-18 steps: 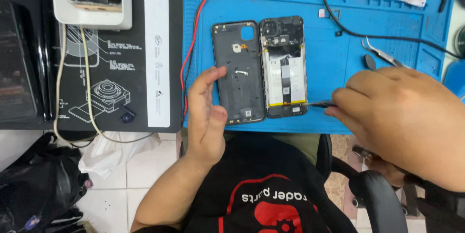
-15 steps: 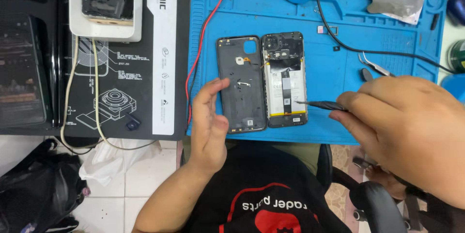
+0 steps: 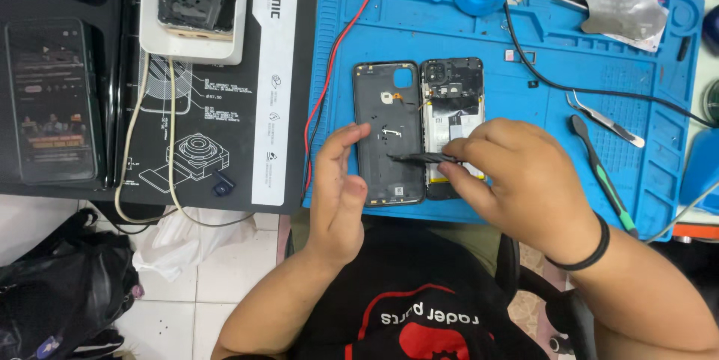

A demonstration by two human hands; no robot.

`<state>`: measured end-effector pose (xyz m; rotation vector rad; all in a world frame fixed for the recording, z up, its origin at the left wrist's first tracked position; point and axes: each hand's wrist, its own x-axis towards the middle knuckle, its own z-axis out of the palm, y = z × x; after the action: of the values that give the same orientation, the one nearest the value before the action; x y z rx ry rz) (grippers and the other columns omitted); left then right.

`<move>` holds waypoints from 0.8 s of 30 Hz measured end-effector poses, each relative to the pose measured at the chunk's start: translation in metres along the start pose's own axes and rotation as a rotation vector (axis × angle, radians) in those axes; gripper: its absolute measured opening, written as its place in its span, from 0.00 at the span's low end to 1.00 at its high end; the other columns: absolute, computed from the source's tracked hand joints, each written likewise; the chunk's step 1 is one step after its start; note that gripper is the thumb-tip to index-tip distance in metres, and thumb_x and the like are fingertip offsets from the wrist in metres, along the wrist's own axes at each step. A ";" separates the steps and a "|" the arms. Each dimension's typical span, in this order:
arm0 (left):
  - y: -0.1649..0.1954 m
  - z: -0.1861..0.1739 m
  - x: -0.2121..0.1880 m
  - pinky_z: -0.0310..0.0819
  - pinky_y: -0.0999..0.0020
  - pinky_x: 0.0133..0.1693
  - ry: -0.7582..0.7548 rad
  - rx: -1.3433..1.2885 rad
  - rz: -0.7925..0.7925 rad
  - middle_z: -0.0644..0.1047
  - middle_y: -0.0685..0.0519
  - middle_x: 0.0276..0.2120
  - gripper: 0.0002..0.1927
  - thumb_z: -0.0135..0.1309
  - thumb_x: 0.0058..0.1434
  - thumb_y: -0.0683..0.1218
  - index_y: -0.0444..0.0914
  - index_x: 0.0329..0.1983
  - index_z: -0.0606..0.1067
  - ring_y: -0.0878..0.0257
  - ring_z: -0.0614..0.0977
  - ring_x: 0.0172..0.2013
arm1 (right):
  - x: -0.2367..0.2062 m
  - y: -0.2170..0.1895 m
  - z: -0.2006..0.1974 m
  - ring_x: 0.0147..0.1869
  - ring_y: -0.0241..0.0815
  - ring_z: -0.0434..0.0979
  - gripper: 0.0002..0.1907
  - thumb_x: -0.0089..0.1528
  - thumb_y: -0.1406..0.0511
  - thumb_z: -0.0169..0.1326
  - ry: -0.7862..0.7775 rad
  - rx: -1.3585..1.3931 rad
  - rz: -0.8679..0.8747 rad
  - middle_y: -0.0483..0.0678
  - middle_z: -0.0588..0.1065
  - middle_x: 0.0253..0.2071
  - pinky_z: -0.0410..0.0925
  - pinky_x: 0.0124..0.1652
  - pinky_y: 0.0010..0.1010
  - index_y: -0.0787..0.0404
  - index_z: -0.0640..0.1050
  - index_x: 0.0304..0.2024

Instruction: The person uses a screwdriver to remove screws from the internal frame of a disassembled smartphone, then closes the device and presses the edges to secure the casing.

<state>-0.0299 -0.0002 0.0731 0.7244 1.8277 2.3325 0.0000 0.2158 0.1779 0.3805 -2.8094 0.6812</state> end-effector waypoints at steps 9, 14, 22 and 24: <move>0.035 -0.007 -0.014 0.69 0.66 0.63 0.000 -0.018 0.002 0.74 0.45 0.58 0.31 0.60 0.67 0.30 0.37 0.69 0.61 0.62 0.76 0.58 | -0.039 0.021 -0.026 0.36 0.36 0.78 0.11 0.52 0.69 0.66 0.026 0.354 0.308 0.47 0.80 0.36 0.65 0.32 0.26 0.63 0.82 0.37; 0.037 -0.001 -0.008 0.74 0.69 0.54 -0.186 -0.139 -0.077 0.79 0.45 0.52 0.38 0.63 0.65 0.31 0.40 0.71 0.57 0.65 0.79 0.49 | -0.074 0.036 -0.025 0.39 0.36 0.78 0.09 0.55 0.72 0.64 0.009 0.618 0.446 0.49 0.79 0.36 0.69 0.38 0.23 0.66 0.82 0.39; 0.035 0.020 -0.007 0.75 0.73 0.47 -0.238 -0.101 -0.050 0.80 0.47 0.44 0.37 0.62 0.65 0.30 0.41 0.71 0.57 0.65 0.81 0.42 | -0.096 0.049 -0.023 0.40 0.37 0.79 0.08 0.56 0.72 0.63 0.005 0.761 0.510 0.50 0.80 0.37 0.70 0.38 0.24 0.67 0.82 0.39; 0.035 0.023 -0.007 0.75 0.74 0.46 -0.242 -0.123 -0.044 0.79 0.48 0.42 0.35 0.61 0.66 0.29 0.42 0.69 0.57 0.66 0.81 0.41 | -0.098 0.046 -0.022 0.41 0.37 0.79 0.08 0.56 0.72 0.63 0.016 0.741 0.482 0.49 0.80 0.38 0.71 0.40 0.24 0.67 0.82 0.39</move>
<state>-0.0065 0.0078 0.1079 0.8946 1.5692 2.1958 0.0815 0.2845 0.1511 -0.2103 -2.5360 1.8133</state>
